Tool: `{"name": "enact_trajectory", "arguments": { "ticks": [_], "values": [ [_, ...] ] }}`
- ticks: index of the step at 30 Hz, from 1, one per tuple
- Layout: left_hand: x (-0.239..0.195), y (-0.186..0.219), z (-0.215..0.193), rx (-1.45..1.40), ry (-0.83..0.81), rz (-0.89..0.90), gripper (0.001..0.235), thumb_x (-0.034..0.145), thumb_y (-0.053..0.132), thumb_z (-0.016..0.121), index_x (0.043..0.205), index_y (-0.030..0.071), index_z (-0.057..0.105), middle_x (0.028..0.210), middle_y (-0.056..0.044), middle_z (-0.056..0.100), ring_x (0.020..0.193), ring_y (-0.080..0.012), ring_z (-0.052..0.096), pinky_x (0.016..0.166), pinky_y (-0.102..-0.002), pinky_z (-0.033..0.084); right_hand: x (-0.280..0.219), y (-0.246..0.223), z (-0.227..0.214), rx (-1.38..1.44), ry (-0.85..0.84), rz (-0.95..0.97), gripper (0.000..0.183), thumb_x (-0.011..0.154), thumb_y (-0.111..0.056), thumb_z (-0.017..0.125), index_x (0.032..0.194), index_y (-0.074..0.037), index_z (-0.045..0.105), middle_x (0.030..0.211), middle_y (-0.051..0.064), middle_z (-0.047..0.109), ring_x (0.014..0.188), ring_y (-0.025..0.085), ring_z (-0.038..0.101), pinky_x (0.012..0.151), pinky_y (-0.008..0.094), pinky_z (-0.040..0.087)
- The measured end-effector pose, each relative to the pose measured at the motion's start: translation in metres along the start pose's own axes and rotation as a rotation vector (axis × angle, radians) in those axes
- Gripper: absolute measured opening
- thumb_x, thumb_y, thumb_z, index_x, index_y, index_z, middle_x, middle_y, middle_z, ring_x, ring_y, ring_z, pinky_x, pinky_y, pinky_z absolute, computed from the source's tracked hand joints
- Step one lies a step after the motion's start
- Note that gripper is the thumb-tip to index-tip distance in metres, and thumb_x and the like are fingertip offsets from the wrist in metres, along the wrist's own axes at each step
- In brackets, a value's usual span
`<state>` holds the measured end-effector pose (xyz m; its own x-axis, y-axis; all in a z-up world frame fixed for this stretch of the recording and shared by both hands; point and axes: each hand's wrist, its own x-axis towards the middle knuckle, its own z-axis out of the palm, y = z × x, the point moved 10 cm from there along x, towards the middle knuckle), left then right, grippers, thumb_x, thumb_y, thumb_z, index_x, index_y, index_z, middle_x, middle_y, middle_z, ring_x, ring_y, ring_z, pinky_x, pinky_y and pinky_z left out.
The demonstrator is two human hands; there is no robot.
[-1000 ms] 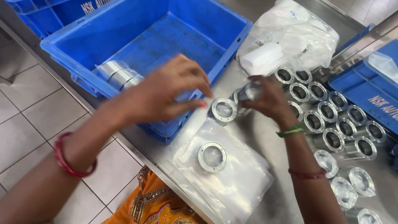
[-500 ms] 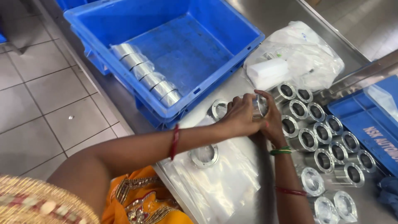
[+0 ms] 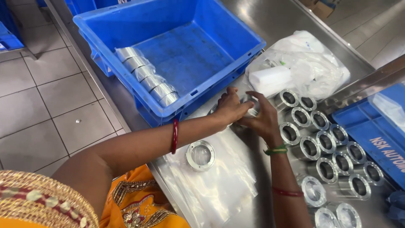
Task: The person places metal ring-like bearings into small plastic bags and then stacks the bagged bearings into blue plastic bins on a metal work surface.
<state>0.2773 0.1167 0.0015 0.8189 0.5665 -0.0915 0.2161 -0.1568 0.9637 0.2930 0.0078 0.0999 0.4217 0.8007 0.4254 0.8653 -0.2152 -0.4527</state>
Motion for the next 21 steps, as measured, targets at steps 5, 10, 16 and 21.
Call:
{"name": "enact_trajectory", "arguments": {
  "ticks": [5,10,16,21],
  "values": [
    [-0.018,0.032,0.034,-0.297,-0.199,-0.072,0.097,0.073,0.049,0.082,0.14,-0.005,0.037,0.115,-0.021,0.064,0.098,-0.0308,0.066,0.075,-0.038,0.053,-0.019,0.006,-0.041,0.143,0.06,0.259,0.093,0.054,-0.021,0.095,0.139,-0.012,0.056,0.113,0.012,0.073,0.098,0.025,0.073,0.085,0.038,0.061],
    [-0.033,0.081,-0.012,-0.531,-0.23,0.016,0.083,0.07,0.048,0.074,0.13,-0.006,0.054,0.087,-0.015,0.067,0.065,-0.0237,0.061,0.045,-0.033,0.046,0.028,-0.098,-0.066,0.065,0.135,-0.006,0.096,0.057,-0.016,0.096,0.143,-0.007,0.052,0.126,0.015,0.067,0.11,0.025,0.069,0.091,0.039,0.06],
    [-0.024,0.08,-0.15,-0.812,-0.15,0.066,0.07,0.08,0.04,0.073,0.129,-0.009,0.062,0.09,-0.008,0.07,0.075,-0.0211,0.07,0.048,-0.04,0.058,0.106,-0.109,0.026,0.985,-0.161,0.128,0.066,0.09,-0.028,0.074,0.147,-0.009,0.047,0.133,0.013,0.06,0.122,0.026,0.062,0.103,0.046,0.053],
    [0.014,0.048,-0.267,-0.587,-0.013,0.226,0.071,0.084,0.048,0.074,0.119,-0.009,0.051,0.102,-0.019,0.064,0.09,-0.0305,0.071,0.061,-0.045,0.063,0.165,-0.161,0.135,1.373,-0.406,0.354,0.049,0.104,-0.045,0.045,0.135,-0.01,0.056,0.131,0.017,0.063,0.114,0.033,0.064,0.091,0.057,0.051]
  ]
}}
